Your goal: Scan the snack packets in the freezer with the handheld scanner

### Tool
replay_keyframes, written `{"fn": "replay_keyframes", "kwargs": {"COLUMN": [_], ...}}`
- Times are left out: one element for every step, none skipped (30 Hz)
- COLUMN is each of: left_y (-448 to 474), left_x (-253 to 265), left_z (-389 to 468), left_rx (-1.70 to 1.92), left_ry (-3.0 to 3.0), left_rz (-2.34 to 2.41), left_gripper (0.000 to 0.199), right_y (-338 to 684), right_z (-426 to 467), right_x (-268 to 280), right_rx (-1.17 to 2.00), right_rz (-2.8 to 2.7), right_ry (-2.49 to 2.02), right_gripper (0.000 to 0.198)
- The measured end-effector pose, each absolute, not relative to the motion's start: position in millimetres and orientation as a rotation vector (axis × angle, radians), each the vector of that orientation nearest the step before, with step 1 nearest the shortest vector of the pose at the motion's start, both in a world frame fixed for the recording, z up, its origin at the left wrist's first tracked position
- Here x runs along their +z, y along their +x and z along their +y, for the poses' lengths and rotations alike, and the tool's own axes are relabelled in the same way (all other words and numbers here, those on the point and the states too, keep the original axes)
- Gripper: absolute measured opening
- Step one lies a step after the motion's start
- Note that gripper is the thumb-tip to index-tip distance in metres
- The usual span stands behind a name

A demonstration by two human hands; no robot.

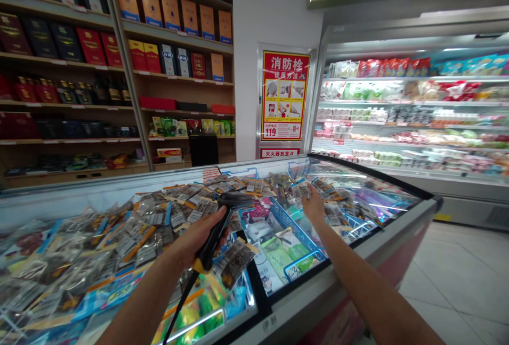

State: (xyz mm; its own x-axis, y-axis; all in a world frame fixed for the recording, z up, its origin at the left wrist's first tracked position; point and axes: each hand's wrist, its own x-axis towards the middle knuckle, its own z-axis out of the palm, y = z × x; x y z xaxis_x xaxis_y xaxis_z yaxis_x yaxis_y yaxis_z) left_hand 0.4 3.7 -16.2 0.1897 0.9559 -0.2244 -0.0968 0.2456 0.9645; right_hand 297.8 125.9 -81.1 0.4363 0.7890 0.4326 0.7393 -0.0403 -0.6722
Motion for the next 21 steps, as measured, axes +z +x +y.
{"fn": "replay_keyframes", "kwargs": {"left_y": [0, 0, 0, 0, 0, 0, 0, 0, 0, 0, -1, -1, -2, -3, -4, -6, -8, -10, -12, -14, -17], "left_x": [-17, -17, -17, -17, -17, -16, -16, -15, -15, -15, -15, -15, -15, -14, -14, -13, -13, -12, -11, -11, -10], "left_z": [4, 4, 4, 4, 4, 4, 4, 4, 3, 3, 3, 4, 4, 4, 4, 4, 4, 5, 5, 6, 7], "left_rx": [0.963, 0.968, 0.97, 0.972, 0.975, 0.975, 0.975, 0.976, 0.982, 0.991, 0.998, 1.003, 1.007, 1.011, 1.018, 1.031, 1.051, 1.076, 1.102, 1.127, 1.148], "left_ry": [1.034, 1.037, 1.039, 1.04, 1.039, 1.038, 1.034, 1.026, 1.017, 1.007, 0.998, 0.991, 0.986, 0.983, 0.981, 0.979, 0.974, 0.972, 0.971, 0.97, 0.966], "left_rz": [1.104, 1.107, 1.109, 1.11, 1.112, 1.117, 1.125, 1.136, 1.147, 1.155, 1.16, 1.162, 1.157, 1.15, 1.143, 1.148, 1.165, 1.19, 1.22, 1.252, 1.279], "left_gripper": [0.041, 0.041, 0.04, 0.04, 0.04, 0.04, 0.041, 0.04, 0.04, 0.039, 0.038, 0.038, 0.038, 0.037, 0.036, 0.035, 0.034, 0.033, 0.033, 0.032, 0.033], "right_y": [303, 307, 310, 312, 313, 314, 314, 314, 314, 314, 315, 316, 318, 320, 323, 325, 327, 327, 325, 321, 315], "right_z": [126, 125, 124, 122, 121, 119, 118, 117, 117, 117, 119, 121, 124, 127, 130, 133, 136, 138, 140, 141, 143], "right_x": [-81, -81, -83, -84, -86, -89, -91, -93, -94, -96, -96, -97, -97, -98, -98, -99, -99, -99, -98, -97, -96], "right_rx": [0.035, 0.011, -0.006, -0.017, -0.026, -0.037, -0.049, -0.063, -0.082, -0.104, -0.13, -0.156, -0.179, -0.197, -0.208, -0.216, -0.227, -0.244, -0.268, -0.29, -0.301], "right_rz": [-1.33, -1.35, -1.374, -1.423, -1.494, -1.583, -1.678, -1.764, -1.825, -1.859, -1.871, -1.869, -1.856, -1.839, -1.817, -1.784, -1.742, -1.704, -1.673, -1.659, -1.669], "right_ry": [-1.857, -1.925, -1.986, -2.046, -2.099, -2.139, -2.164, -2.176, -2.18, -2.182, -2.184, -2.187, -2.194, -2.204, -2.218, -2.233, -2.246, -2.248, -2.235, -2.205, -2.161], "right_gripper": [0.056, 0.057, 0.058, 0.059, 0.058, 0.056, 0.053, 0.051, 0.049, 0.048, 0.048, 0.047, 0.047, 0.046, 0.046, 0.046, 0.045, 0.045, 0.044, 0.044, 0.044]}}
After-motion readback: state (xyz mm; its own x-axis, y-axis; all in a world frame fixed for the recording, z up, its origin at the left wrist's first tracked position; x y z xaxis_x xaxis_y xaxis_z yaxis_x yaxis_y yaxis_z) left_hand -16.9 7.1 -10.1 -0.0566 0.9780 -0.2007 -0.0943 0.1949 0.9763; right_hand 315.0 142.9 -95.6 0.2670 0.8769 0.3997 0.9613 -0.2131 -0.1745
